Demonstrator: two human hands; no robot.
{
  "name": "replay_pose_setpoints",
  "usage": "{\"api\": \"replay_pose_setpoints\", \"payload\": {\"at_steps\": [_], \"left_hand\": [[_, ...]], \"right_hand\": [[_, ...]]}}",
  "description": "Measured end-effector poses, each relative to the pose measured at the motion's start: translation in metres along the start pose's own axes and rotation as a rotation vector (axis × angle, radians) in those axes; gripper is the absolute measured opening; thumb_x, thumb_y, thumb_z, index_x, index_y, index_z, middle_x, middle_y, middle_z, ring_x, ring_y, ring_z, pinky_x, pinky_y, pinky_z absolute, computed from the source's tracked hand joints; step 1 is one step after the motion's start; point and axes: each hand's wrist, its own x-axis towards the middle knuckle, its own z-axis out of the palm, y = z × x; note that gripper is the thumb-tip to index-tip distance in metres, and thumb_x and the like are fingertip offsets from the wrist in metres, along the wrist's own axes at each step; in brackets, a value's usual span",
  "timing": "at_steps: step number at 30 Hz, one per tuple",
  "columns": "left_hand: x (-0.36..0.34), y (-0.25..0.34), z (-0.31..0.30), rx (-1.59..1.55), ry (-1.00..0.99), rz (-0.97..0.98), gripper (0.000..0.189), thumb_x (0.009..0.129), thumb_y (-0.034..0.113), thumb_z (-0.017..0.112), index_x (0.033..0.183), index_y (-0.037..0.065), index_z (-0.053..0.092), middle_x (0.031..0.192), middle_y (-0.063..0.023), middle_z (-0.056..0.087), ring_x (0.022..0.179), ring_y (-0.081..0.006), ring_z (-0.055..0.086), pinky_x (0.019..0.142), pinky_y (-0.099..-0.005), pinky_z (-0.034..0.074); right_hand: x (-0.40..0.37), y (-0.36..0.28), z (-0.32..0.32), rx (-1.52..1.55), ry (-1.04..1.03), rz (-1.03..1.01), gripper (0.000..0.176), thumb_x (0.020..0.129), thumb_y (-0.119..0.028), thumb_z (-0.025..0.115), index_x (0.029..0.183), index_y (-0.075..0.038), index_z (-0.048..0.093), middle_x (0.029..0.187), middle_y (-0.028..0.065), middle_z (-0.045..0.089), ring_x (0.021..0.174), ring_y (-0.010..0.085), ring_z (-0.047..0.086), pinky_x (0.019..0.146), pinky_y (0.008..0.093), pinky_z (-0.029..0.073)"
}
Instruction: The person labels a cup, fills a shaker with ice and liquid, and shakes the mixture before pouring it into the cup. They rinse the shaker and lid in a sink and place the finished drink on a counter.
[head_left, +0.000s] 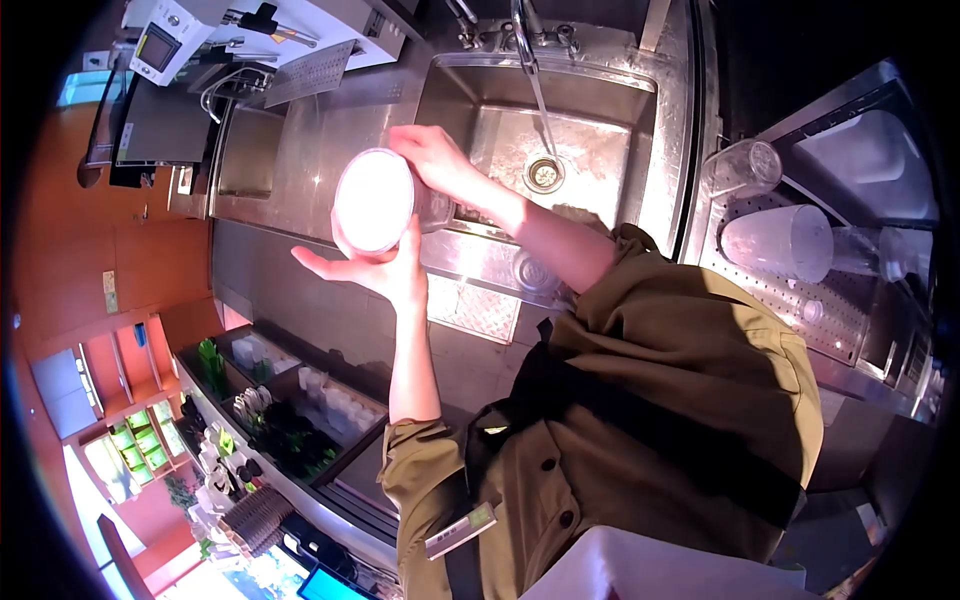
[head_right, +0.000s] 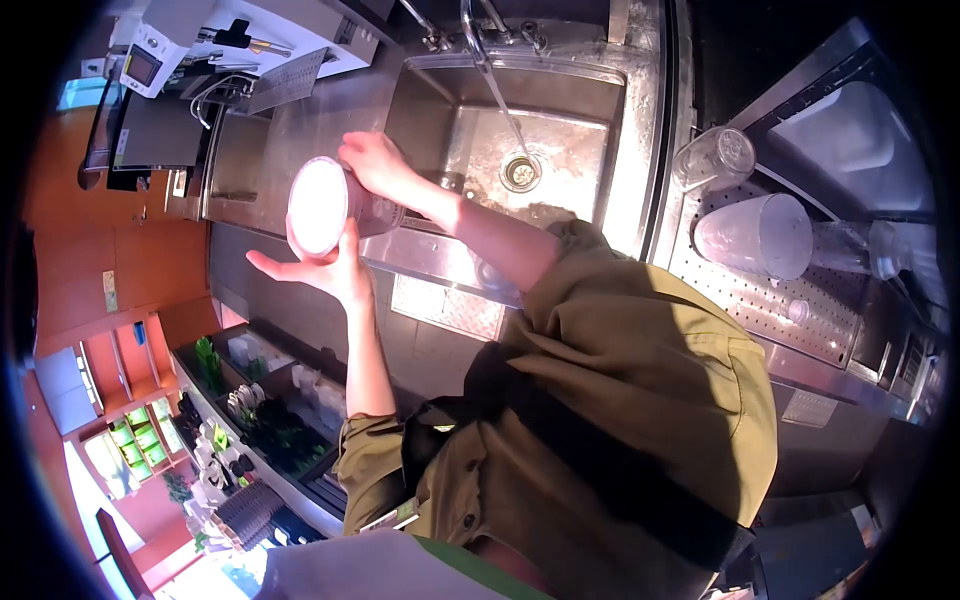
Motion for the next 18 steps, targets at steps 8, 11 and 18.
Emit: {"api": "replay_pose_setpoints", "payload": {"at_steps": [8,11,18], "left_hand": [[0.016,0.005,-0.006,-0.12,0.022,-0.074,0.118,0.057,-0.003,0.071,0.135,0.021,-0.013,0.131,-0.0204,0.026,0.121,-0.0318,0.033,0.099,-0.049,0.034],[0.018,0.006,-0.014,-0.067,0.026,-0.08,0.116,0.057,-0.004,0.069,0.136,0.021,-0.011,0.131,-0.0205,0.027,0.12,-0.0314,0.033,0.098,-0.048,0.035],[0.021,0.011,-0.033,-0.141,0.071,-0.09,0.116,0.056,-0.006,0.068,0.137,0.021,-0.01,0.13,-0.0198,0.029,0.12,-0.0305,0.033,0.098,-0.0459,0.035]], "right_hand": [[0.0,0.15,-0.074,-0.71,0.104,0.156,0.031,0.078,-0.021,0.047,0.099,-0.001,0.055,0.095,0.0187,0.059,0.089,0.0315,0.058,0.077,0.042,0.045],[0.036,0.2,-0.133,0.359,0.483,0.585,0.021,0.082,-0.01,0.04,0.093,0.003,0.052,0.086,0.0177,0.058,0.071,0.0285,0.059,0.06,0.0391,0.052],[0.099,0.205,-0.192,0.986,0.591,0.62,0.022,0.086,-0.017,0.042,0.089,0.002,0.053,0.079,0.0137,0.061,0.073,0.03,0.06,0.063,0.0375,0.053]]}}
